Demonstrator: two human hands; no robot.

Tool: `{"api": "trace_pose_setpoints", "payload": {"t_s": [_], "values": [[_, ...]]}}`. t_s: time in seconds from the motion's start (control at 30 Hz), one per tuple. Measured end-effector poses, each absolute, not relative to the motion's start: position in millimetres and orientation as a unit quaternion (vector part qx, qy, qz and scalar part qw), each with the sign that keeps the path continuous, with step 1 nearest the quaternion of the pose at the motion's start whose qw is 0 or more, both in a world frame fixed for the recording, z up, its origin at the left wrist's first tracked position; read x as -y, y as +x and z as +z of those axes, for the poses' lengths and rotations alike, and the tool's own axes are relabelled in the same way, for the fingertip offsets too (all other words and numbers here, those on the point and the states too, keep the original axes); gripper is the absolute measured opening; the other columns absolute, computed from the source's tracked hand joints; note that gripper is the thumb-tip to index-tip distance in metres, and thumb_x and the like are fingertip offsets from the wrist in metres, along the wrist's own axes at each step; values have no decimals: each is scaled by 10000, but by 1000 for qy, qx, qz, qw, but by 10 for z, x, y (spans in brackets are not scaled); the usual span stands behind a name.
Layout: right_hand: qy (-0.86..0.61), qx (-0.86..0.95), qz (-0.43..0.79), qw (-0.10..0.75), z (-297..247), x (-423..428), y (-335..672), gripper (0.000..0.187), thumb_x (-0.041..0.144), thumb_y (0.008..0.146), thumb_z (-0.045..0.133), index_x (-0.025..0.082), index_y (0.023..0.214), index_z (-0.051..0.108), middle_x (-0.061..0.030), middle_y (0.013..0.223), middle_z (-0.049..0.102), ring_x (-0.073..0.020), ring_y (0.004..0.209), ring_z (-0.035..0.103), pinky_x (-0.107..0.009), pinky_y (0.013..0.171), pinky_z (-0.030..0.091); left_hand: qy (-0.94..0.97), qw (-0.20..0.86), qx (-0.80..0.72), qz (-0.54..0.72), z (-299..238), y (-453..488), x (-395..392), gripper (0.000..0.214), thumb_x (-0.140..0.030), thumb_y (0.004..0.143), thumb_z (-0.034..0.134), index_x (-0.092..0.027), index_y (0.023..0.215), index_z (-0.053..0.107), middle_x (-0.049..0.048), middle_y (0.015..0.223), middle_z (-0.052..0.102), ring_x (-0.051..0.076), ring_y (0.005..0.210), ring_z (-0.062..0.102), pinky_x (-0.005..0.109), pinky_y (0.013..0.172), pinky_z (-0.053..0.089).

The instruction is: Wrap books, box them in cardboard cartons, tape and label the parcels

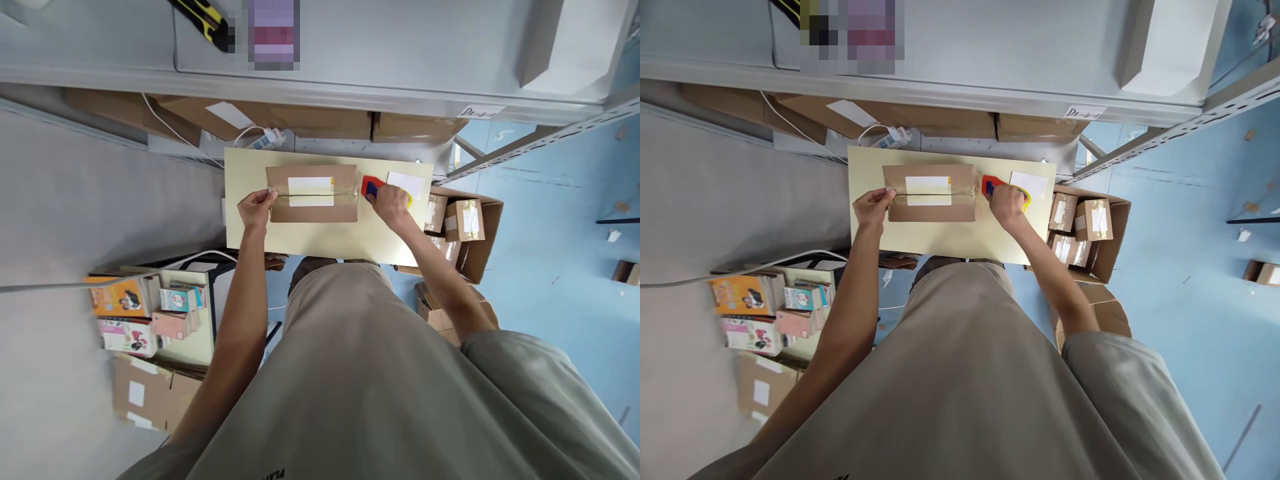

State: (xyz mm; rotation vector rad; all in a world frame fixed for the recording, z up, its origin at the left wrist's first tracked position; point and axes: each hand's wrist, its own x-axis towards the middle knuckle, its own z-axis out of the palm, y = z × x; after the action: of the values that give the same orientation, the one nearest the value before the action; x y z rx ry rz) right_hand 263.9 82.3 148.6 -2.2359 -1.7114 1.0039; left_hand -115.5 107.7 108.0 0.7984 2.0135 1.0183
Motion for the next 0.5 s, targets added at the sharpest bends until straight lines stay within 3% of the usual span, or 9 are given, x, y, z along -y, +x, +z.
{"api": "trace_pose_setpoints", "payload": {"t_s": [0.2, 0.37, 0.5], "values": [[-790, 465, 358, 177, 1526, -639, 2539, 698, 778, 1178, 465, 151, 1162, 769, -240, 1071, 859, -389, 1080, 844, -438, 918, 632, 335, 367, -765, 410, 1091, -1058, -1079, 255, -299, 716, 1001, -161, 843, 829, 63, 844, 833, 237, 905, 817, 356, 892, 697], [-816, 411, 347, 214, 1685, -518, 2224, 521, 709, 1155, 574, 224, 1021, 711, -209, 1089, 861, -377, 1048, 834, -401, 883, 603, 342, 353, -768, 411, 1177, -996, -1003, 202, -316, 736, 951, -186, 853, 850, 64, 883, 858, 256, 933, 837, 385, 960, 683], [-811, 382, 325, 302, 1780, -311, 2204, 555, 796, 1107, 559, 268, 956, 638, -170, 1015, 847, -352, 984, 803, -390, 847, 591, 350, 346, -751, 440, 1270, -991, -811, 234, -374, 795, 917, -179, 918, 877, 90, 975, 888, 274, 1033, 851, 390, 1013, 682]]}}
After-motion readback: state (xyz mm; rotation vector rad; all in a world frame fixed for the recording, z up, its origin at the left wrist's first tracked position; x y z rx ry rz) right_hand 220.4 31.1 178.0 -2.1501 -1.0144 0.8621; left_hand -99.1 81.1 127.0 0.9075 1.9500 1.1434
